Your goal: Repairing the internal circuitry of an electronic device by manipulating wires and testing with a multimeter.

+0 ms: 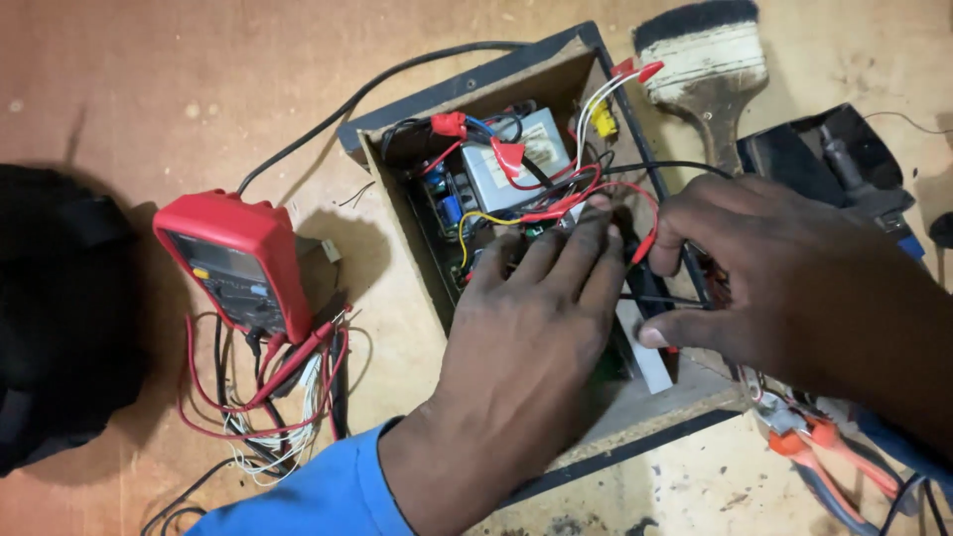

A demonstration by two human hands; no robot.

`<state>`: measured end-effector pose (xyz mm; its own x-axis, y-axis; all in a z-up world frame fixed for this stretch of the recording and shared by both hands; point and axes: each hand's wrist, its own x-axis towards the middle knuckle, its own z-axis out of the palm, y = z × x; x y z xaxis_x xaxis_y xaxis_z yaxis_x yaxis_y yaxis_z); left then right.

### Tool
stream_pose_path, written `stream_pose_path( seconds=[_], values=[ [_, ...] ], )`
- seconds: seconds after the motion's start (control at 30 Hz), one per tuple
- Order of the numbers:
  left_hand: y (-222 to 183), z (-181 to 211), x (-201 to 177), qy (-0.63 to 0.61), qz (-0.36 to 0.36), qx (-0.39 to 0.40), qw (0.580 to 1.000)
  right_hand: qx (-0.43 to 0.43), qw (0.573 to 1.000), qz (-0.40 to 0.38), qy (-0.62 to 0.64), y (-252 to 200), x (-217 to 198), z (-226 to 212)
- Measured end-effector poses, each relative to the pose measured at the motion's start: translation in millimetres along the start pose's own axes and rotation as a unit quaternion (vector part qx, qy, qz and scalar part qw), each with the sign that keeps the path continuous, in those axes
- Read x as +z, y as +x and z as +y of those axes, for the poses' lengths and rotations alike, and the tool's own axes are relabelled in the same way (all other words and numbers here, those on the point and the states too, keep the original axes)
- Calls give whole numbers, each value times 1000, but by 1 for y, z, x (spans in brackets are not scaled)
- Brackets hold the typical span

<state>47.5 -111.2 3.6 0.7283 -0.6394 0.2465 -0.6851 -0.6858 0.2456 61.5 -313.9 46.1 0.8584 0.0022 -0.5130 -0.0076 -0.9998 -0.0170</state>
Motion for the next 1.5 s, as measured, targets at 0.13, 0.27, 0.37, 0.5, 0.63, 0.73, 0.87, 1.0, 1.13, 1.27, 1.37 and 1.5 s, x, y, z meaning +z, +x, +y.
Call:
stream_pose_path(
  seconds=[0.13,0.27,0.37,0.5,0.63,0.73,0.87,1.0,1.13,1.27,1.37,1.5],
  values=[
    [-7,-6,1,23,-26,12,999,18,998,-64,16,2,-10,-4],
    [-9,-6,8,72,-30,-4,997,-3,998,-61,21,2,-11,-5],
    [-7,-14,3,38,-63,15,997,45,994,-98,21,-3,-19,-15],
    [-1,-37,-24,-109,-90,62,988,64,991,-105,42,-14,-25,-22],
    [-2,-51,-62,-277,-107,36,954,102,986,-106,78,-19,-25,-27],
    [-8,-53,-80,-276,-79,19,958,15,995,-13,96,-24,-8,-8],
    [-18,-57,-81,-285,-74,12,956,-56,986,118,102,-44,11,13],
    [-24,-47,-71,-222,-123,-12,967,-107,944,297,97,-66,12,19],
    [-30,-40,-65,-238,-85,-29,967,-26,979,142,145,-75,20,9],
    [-37,-38,-67,-284,-36,-43,957,-106,968,129,186,-74,53,-19],
    [-46,-39,-70,-306,-3,-41,951,-146,963,177,142,-64,64,-36],
    [-56,-39,-78,-337,40,-30,940,-133,964,153,171,-54,66,-52]
  ],
)
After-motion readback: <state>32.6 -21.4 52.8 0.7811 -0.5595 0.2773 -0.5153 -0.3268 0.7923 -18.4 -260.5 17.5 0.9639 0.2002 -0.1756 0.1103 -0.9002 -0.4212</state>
